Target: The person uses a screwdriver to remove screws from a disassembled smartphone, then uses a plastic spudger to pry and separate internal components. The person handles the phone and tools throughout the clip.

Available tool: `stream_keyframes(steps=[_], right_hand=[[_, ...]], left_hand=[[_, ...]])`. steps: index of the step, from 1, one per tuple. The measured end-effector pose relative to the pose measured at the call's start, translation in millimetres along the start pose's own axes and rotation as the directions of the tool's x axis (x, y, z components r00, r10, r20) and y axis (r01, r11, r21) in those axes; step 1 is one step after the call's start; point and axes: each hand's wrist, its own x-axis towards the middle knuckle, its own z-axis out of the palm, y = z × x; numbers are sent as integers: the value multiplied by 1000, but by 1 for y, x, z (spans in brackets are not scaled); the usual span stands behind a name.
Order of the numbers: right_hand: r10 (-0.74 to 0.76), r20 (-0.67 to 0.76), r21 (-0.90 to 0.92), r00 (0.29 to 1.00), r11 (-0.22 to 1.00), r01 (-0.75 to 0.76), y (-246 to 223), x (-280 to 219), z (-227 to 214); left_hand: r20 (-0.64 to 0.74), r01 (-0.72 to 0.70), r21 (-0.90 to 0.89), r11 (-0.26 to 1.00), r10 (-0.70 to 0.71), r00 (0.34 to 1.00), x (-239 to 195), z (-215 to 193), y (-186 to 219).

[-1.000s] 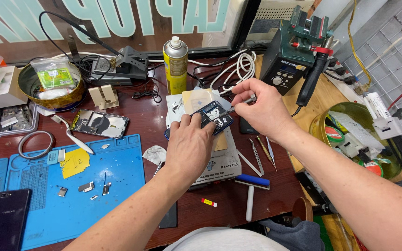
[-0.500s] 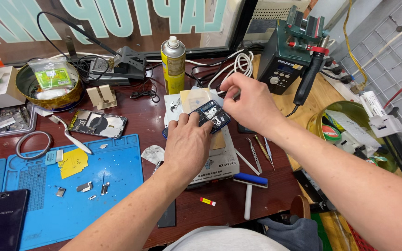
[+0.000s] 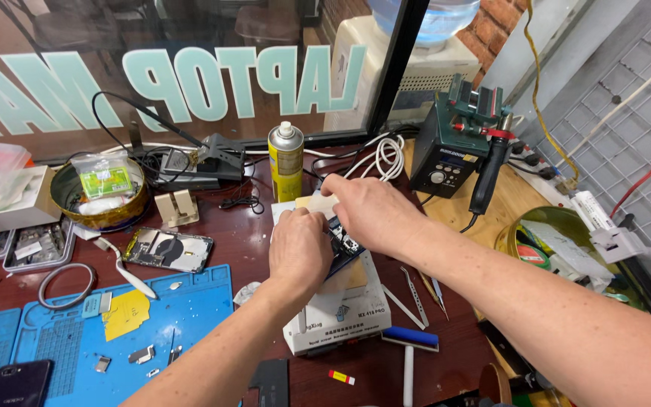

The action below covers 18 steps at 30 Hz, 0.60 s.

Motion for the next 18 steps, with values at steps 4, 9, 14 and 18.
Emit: stream_keyframes(steps=[4, 9, 14, 18], right_hand=[[0, 156, 160, 988, 987, -25, 2, 0, -6], [82, 89, 25, 993, 996, -84, 2, -5, -5], [121, 125, 182, 985, 973, -142, 8, -6, 0], [131, 75, 426, 989, 892, -150, 5, -4, 13]], left_hand=[[195, 224, -85, 971, -204, 959, 10, 3, -1], [263, 271, -145, 951, -227, 938, 8, 7, 1], [302, 310, -136, 941, -258, 918, 13, 7, 2], [298, 336, -92, 937, -296, 907, 12, 7, 3]])
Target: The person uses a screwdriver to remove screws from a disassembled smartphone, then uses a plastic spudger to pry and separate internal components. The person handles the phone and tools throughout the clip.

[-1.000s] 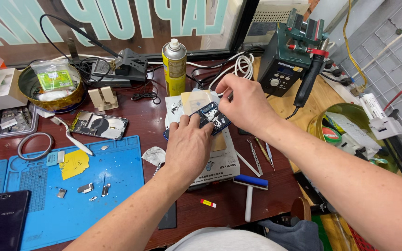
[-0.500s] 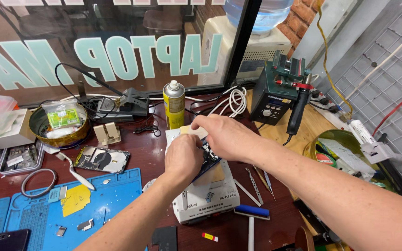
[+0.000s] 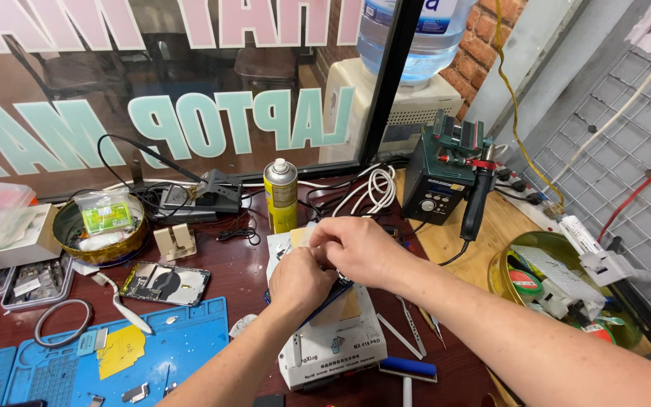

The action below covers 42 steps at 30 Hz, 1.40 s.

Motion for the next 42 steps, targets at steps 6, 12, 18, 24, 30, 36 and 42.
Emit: stream_keyframes(steps=[6, 12, 18, 24, 30, 36, 42], right_hand=[[-36, -71, -70, 997, 997, 31, 3, 6, 9], [-110, -73, -112, 991, 989, 102, 12, 14, 8], [-122, -8, -62, 992, 991, 121, 21, 19, 0], [-85, 47, -202, 995, 975, 92, 24, 15, -12], [-41, 141, -290, 989, 954, 81, 24, 13, -26], [-152, 151, -134, 977, 976, 172, 26, 12, -26], [-50, 166, 122, 985, 992, 30, 25, 12, -28]], left_hand=[[-47, 8, 74, 997, -5, 999, 1, 4, -1], [14, 11, 5, 1000, -11, 1000, 2, 1, -2], [48, 37, 3, 999, -37, 998, 6, 1, -3], [44, 41, -17, 999, -40, 998, 6, 1, -5], [36, 16, 4, 1000, -16, 999, 7, 1, -5], [38, 23, -8, 1000, -23, 999, 5, 1, -4], [48, 29, -6, 1000, -29, 998, 5, -1, -4]])
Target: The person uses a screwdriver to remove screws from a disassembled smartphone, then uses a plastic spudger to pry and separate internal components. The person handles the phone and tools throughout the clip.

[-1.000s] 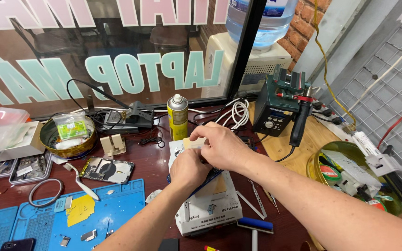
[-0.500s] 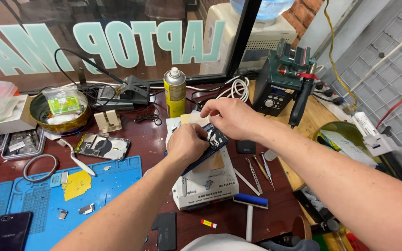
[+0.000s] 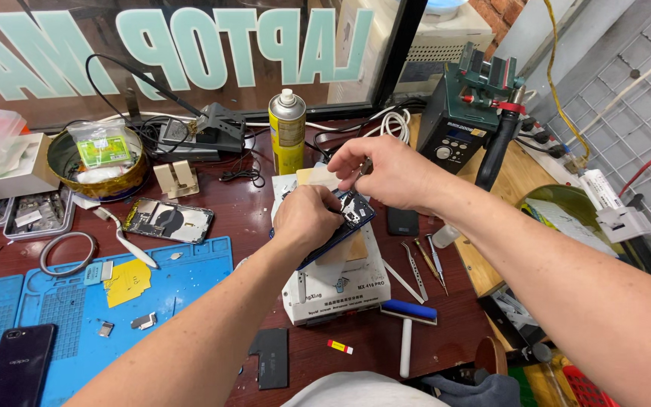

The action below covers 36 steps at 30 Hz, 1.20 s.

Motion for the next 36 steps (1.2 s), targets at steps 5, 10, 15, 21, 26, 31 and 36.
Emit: stream_keyframes(steps=[5, 10, 15, 21, 26, 31, 36], right_hand=[[21, -139, 34, 990, 999, -16, 5, -4, -4], [288, -506, 176, 813, 957, -230, 59, -37, -11], [707, -470, 649, 529, 683, -336, 162, -102, 6], [650, -561, 266, 512, 728, -632, 224, -146, 73], [587, -529, -20, 613, 714, -700, 222, -151, 92], [633, -439, -173, 638, 637, -751, 207, -139, 92], [724, -421, -184, 546, 521, -833, 194, -116, 93]], left_hand=[[-12, -26, -2, 1000, 26, 1000, -2, 1, -3], [-60, -85, -24, 996, 84, 995, -4, 3, -7], [-44, -45, -77, 996, 42, 998, -2, 2, -8], [-78, -110, -64, 992, 105, 991, -4, 1, -8], [-57, -69, -32, 997, 67, 996, -4, 0, -6], [-96, -94, -12, 996, 92, 991, -8, 1, -5], [-116, -60, -46, 997, 55, 992, -14, 2, -2]])
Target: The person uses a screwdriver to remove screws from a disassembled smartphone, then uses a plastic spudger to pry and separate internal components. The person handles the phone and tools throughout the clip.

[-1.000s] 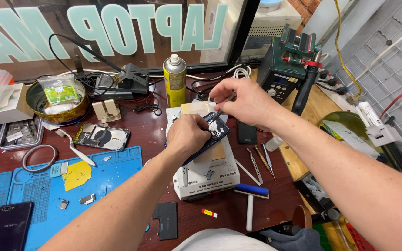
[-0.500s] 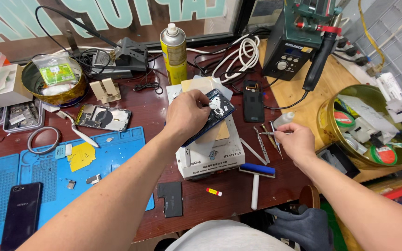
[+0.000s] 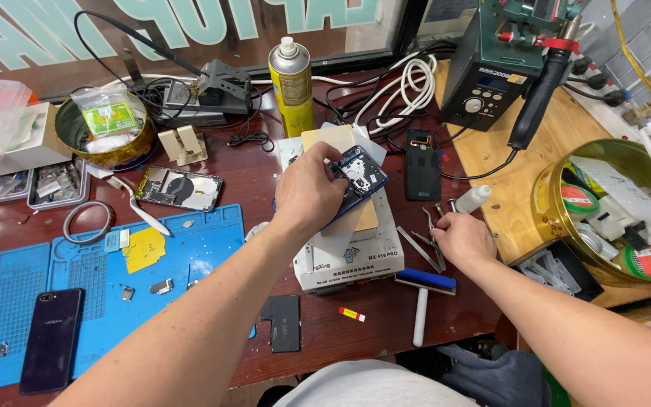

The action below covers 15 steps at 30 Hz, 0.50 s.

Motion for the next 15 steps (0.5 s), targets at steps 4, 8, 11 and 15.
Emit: stream_keyframes(steps=[4, 8, 11, 15], right_hand=[[-95, 22, -115, 995, 989, 97, -8, 0, -1], [-162, 24, -198, 987, 966, 163, -10, 0, 2], [-195, -19, -182, 981, 965, 189, -13, 1, -2], [-236, -81, -118, 968, 967, 226, -22, -4, -27]], left_hand=[[-13, -24, -29, 999, 24, 1000, -4, -2, 1], [-34, -72, -29, 997, 71, 997, -8, 0, -2], [-51, -127, 8, 992, 127, 991, -6, 1, -5], [-42, -141, 24, 990, 142, 989, -5, 1, -7]])
